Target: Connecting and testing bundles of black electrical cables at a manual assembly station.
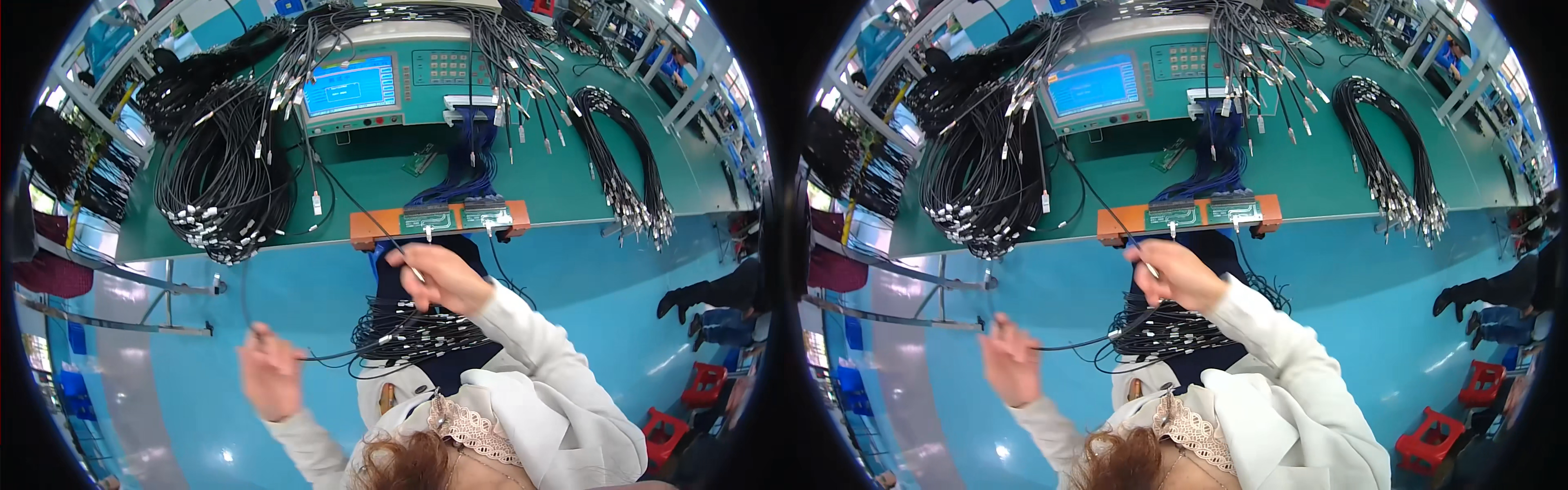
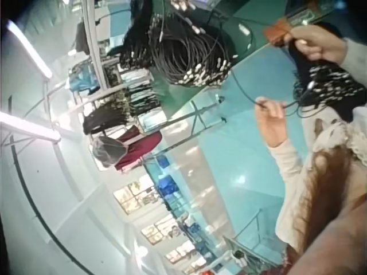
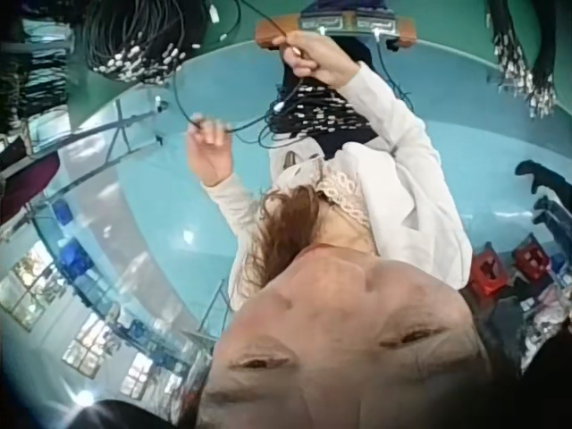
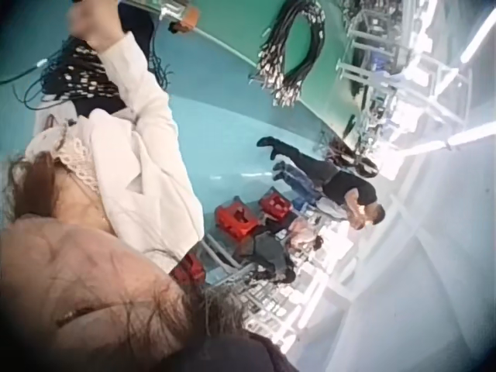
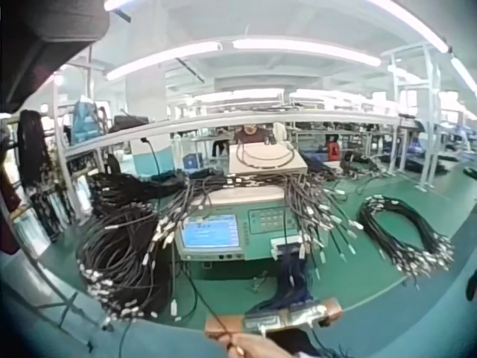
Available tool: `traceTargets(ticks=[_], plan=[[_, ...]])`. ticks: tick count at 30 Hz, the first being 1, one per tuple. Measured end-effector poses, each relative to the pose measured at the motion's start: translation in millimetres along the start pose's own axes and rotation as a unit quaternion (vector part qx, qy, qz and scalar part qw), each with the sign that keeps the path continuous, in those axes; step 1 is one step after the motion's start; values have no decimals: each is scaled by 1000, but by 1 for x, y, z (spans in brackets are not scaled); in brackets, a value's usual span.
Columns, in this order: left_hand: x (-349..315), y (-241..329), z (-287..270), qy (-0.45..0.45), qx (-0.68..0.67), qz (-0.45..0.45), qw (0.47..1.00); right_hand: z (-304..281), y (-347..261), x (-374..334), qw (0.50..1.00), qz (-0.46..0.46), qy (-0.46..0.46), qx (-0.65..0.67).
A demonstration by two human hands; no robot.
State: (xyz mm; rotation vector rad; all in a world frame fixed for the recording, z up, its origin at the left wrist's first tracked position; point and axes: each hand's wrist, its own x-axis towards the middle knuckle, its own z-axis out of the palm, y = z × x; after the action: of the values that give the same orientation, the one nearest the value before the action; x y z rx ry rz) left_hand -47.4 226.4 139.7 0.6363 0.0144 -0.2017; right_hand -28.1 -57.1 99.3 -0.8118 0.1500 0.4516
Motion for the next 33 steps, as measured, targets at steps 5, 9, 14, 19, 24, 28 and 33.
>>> traceTargets(ticks=[5, 9, 14, 19, 24, 28, 33], plan=[[46, 84, -40, 13, -7, -27, 1000, -32, 17, -119, 987, -1, 92, -134], [84, 120, -60, -19, -12, 28, 999, -59, 17, -189, 942, -163, 262, -134], [87, 156, -84, -131, 184, 66, 972, -114, 5, -237, 821, -385, 421, 28], [69, 149, -67, 170, 201, 58, 963, -171, -39, -301, 765, -506, 307, 256], [71, 73, -53, 196, 319, -57, 926, -173, -44, -253, 758, -408, 500, -91], [86, -94, -16, -225, 671, -89, 701, -147, 0, -135, 719, -267, 427, -478], [70, -202, 12, -179, 690, -72, 698, -112, 31, -53, 727, -184, 409, -520]])
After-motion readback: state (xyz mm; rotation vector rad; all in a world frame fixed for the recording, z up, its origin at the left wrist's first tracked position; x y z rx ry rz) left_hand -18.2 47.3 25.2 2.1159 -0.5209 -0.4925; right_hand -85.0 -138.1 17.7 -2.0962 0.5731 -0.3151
